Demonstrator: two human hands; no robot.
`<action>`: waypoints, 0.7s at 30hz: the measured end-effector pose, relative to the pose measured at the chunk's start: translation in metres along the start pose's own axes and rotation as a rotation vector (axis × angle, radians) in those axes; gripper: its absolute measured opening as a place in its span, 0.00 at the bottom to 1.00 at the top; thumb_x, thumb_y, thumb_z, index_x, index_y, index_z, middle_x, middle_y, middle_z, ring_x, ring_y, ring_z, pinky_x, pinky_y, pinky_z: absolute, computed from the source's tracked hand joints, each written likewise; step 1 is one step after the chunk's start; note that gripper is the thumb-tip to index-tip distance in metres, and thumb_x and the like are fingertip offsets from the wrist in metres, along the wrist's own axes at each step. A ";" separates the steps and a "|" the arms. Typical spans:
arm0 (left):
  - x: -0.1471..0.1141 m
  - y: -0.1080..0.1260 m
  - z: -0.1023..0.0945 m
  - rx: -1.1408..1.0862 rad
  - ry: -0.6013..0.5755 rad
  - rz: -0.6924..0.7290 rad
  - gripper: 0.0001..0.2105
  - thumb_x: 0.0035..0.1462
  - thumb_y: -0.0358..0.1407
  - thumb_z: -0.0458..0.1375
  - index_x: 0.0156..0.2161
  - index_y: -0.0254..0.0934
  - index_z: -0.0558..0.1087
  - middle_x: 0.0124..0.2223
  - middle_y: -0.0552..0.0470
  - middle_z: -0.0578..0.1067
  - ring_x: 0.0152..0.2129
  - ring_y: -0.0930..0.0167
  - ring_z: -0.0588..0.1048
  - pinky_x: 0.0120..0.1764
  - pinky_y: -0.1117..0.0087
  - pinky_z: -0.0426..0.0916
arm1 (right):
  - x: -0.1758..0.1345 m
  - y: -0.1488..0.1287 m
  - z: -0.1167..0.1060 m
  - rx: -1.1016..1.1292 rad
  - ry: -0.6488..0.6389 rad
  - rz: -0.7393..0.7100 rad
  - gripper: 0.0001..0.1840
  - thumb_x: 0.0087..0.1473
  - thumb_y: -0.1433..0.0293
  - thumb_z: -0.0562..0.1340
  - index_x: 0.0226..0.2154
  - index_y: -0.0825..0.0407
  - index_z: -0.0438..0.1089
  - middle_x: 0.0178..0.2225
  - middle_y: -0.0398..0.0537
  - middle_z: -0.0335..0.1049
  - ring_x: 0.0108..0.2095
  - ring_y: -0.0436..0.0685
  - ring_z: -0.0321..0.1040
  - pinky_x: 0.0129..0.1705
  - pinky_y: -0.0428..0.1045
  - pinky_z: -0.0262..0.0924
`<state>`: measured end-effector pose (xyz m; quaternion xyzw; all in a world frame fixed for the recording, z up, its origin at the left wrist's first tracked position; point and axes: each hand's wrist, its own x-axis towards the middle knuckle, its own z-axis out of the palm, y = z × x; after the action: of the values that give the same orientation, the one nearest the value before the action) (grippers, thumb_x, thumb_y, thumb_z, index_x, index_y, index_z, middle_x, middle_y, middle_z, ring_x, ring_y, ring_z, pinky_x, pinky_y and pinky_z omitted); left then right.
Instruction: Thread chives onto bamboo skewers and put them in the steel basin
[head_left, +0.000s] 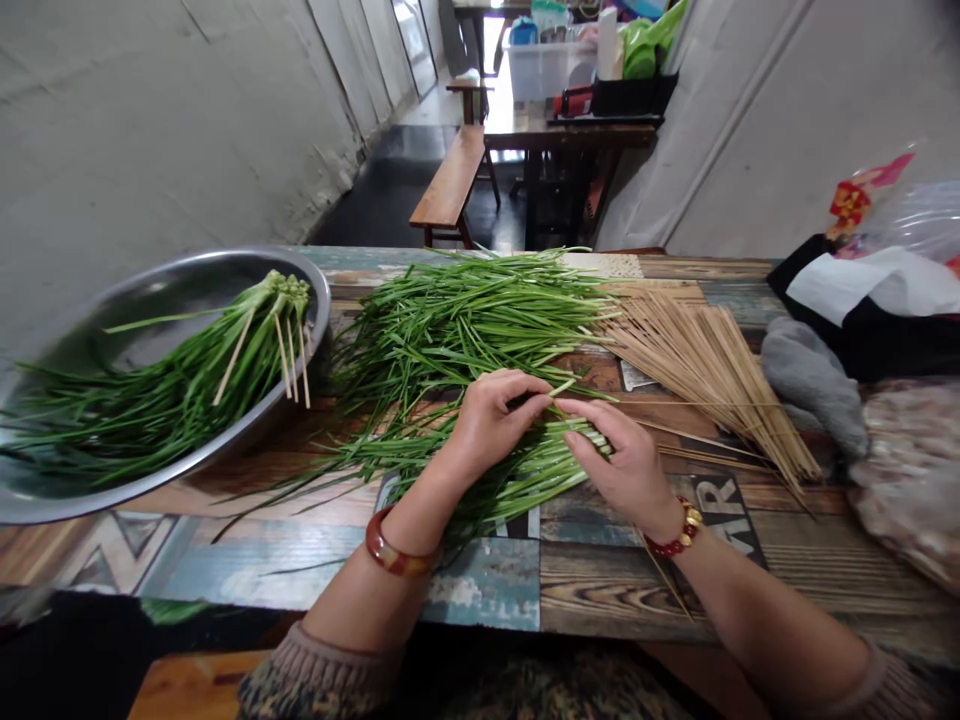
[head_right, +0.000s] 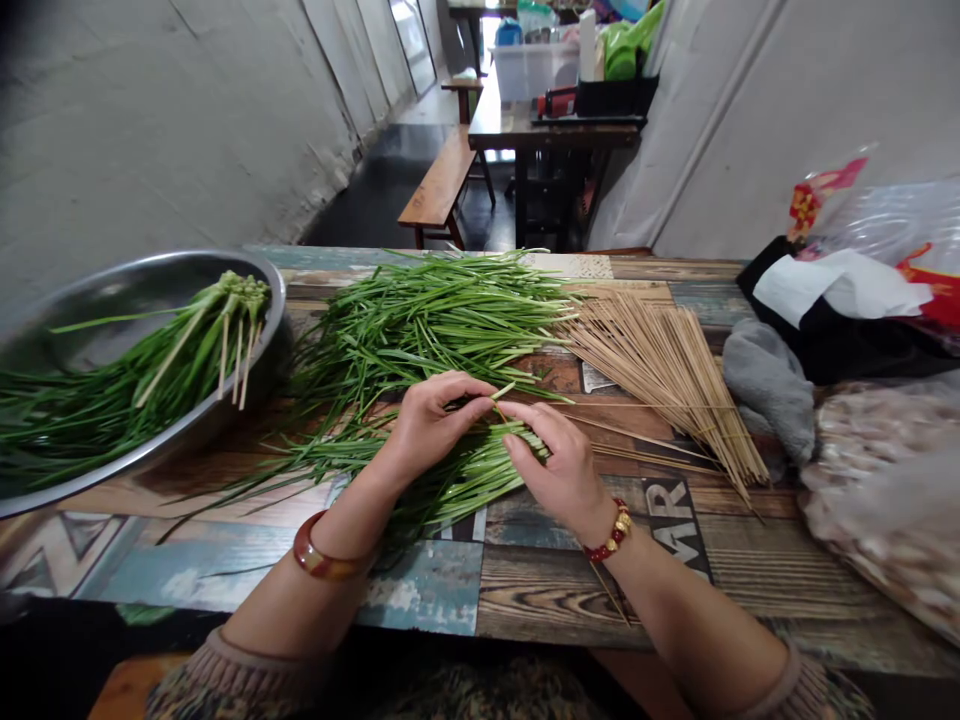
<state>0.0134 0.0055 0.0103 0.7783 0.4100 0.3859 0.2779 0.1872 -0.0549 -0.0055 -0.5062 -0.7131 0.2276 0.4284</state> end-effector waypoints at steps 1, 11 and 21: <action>0.000 0.001 0.000 -0.010 -0.007 -0.004 0.05 0.56 0.34 0.59 0.33 0.37 0.77 0.31 0.51 0.79 0.29 0.72 0.76 0.34 0.71 0.67 | 0.001 0.001 0.000 0.001 0.000 0.002 0.15 0.57 0.70 0.57 0.47 0.47 0.70 0.44 0.48 0.75 0.45 0.57 0.71 0.50 0.55 0.65; 0.000 0.003 0.000 -0.084 -0.024 -0.028 0.06 0.56 0.32 0.58 0.34 0.36 0.77 0.32 0.50 0.78 0.30 0.71 0.75 0.36 0.71 0.68 | 0.002 0.000 0.000 0.018 -0.004 0.001 0.18 0.57 0.72 0.56 0.49 0.47 0.69 0.46 0.48 0.74 0.46 0.56 0.70 0.51 0.55 0.64; -0.001 0.002 0.001 -0.049 0.008 -0.017 0.04 0.55 0.31 0.59 0.32 0.36 0.77 0.30 0.50 0.77 0.29 0.71 0.74 0.35 0.70 0.67 | 0.002 0.003 0.001 0.015 -0.005 -0.023 0.19 0.57 0.73 0.55 0.51 0.47 0.69 0.47 0.48 0.74 0.48 0.56 0.70 0.52 0.55 0.64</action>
<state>0.0152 0.0035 0.0111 0.7661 0.4083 0.3966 0.2984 0.1877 -0.0521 -0.0073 -0.4941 -0.7183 0.2295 0.4328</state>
